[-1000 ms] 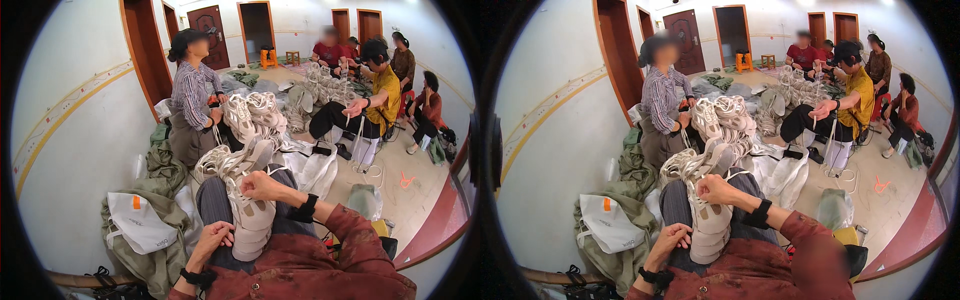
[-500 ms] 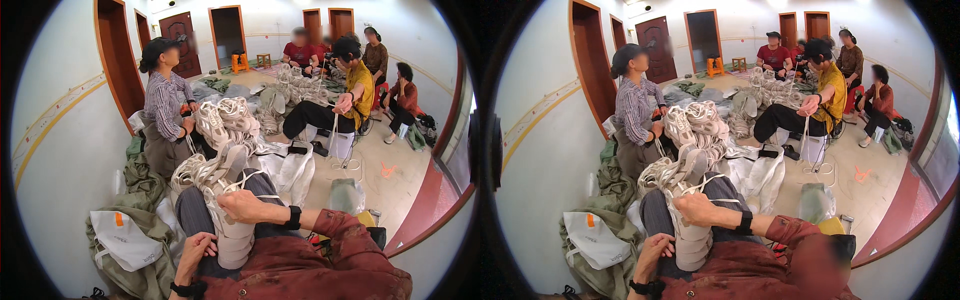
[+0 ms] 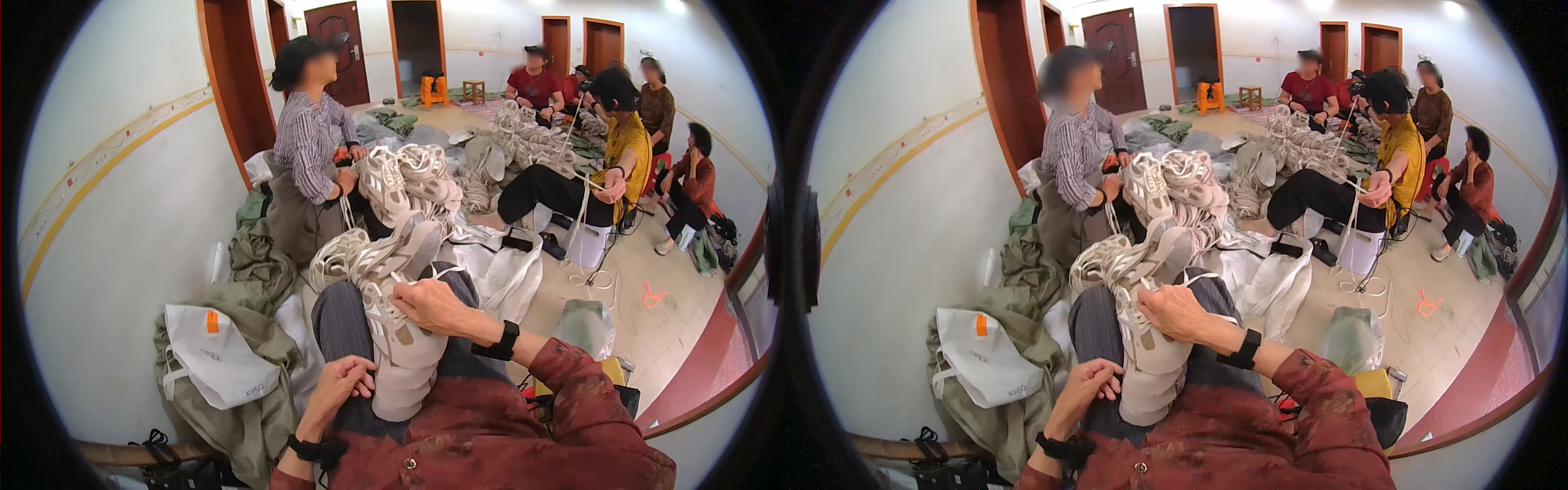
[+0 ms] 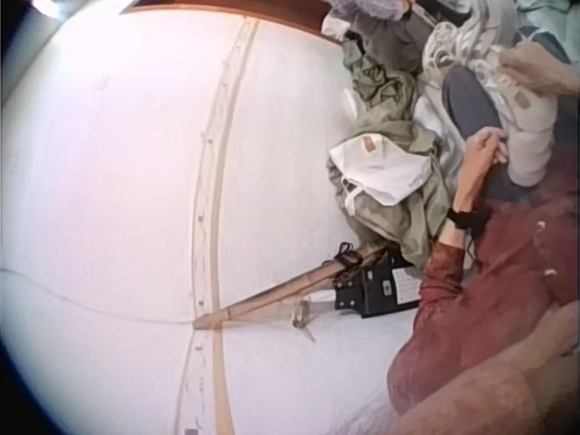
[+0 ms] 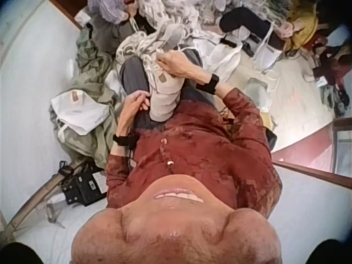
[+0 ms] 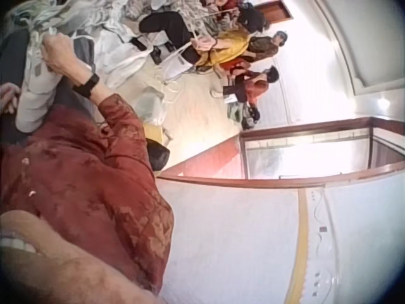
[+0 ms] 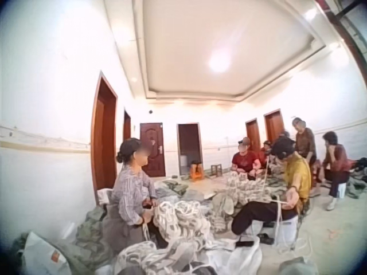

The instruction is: Lacing several pairs of white sneakers while sitting with a group.

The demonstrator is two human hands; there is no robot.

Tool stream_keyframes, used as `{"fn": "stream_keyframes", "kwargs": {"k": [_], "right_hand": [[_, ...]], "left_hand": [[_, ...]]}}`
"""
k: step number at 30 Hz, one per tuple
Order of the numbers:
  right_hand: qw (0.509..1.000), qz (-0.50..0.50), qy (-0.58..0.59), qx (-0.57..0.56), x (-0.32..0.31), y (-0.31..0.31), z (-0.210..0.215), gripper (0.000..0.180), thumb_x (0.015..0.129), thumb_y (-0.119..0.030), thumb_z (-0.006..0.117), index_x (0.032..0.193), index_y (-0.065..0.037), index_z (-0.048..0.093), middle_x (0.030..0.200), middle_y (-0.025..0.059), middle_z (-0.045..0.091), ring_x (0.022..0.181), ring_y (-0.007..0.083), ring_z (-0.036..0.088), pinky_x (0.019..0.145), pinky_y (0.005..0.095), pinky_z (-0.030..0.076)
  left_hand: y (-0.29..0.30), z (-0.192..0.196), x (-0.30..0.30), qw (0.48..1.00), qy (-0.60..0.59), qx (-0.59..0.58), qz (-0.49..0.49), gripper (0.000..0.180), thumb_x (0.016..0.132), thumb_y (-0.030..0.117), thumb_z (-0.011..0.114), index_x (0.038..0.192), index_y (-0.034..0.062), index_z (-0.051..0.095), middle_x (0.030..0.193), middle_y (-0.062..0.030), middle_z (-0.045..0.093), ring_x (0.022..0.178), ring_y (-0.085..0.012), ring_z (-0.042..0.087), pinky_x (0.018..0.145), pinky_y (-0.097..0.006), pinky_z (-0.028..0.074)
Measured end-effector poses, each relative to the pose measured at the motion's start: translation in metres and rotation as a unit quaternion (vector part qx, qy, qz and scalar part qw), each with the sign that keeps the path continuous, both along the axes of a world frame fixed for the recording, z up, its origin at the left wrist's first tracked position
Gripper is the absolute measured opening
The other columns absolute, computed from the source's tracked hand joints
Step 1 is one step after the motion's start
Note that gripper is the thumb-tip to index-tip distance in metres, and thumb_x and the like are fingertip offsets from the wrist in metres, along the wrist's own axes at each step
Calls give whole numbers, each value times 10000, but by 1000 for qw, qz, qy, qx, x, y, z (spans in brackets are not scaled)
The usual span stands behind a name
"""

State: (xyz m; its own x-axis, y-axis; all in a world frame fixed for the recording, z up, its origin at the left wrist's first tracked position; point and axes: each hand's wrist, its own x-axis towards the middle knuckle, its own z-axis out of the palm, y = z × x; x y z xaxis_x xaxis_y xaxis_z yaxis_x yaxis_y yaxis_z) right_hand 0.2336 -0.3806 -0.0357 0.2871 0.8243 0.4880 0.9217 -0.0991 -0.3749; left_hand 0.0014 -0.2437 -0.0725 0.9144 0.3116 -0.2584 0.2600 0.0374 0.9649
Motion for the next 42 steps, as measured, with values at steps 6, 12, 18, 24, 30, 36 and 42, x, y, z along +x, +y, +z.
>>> {"fn": "stream_keyframes", "kwargs": {"k": [6,12,18,24,30,36,42], "right_hand": [[997,-38,5,60,-24,-18,-5,118,852,-137,631,918,-40,641,692,189,630,671,375,637,595,434,495],[923,24,379,59,-3,-25,8,133,894,-49,619,1004,7,668,718,-15,621,567,46,544,493,212,425],[906,15,421,53,19,-38,16,134,907,-50,614,1013,4,675,692,-31,610,559,17,515,470,191,386],[928,18,371,13,15,-23,20,118,876,-56,643,967,6,689,764,-1,647,566,49,516,494,220,416],[995,91,21,46,20,6,9,209,745,20,582,919,-46,677,893,125,661,809,299,653,679,380,511],[990,39,-119,-60,2,7,11,278,578,-4,740,822,-30,611,868,116,626,809,365,660,652,459,522],[995,53,-59,-64,3,7,14,282,624,6,684,896,-26,613,912,133,645,846,367,658,690,456,523]], "left_hand": [[6,-2,5,1000,-17,10,-25,294,1007,306,502,1054,54,645,759,6,661,591,-43,584,528,-164,393],[6,3,6,1000,1,0,-2,255,1012,255,492,1045,53,644,748,14,653,579,-27,578,505,-148,384],[2,2,5,1000,4,3,-1,259,1022,264,490,1039,53,640,752,14,651,575,-21,584,503,-143,396],[5,5,11,1000,-2,13,-1,255,1020,266,487,1034,61,639,740,10,651,565,-29,585,491,-152,392],[6,2,8,1000,-14,19,-15,231,1001,266,505,1015,73,631,748,-7,667,575,-52,599,513,-164,410],[-1,-4,2,1000,-5,21,-5,224,1010,232,498,1040,59,637,772,-1,674,619,-41,611,553,-155,415],[-2,-8,3,1000,-2,12,-5,233,1016,244,508,1053,55,638,779,1,675,617,-41,611,553,-155,415]]}}
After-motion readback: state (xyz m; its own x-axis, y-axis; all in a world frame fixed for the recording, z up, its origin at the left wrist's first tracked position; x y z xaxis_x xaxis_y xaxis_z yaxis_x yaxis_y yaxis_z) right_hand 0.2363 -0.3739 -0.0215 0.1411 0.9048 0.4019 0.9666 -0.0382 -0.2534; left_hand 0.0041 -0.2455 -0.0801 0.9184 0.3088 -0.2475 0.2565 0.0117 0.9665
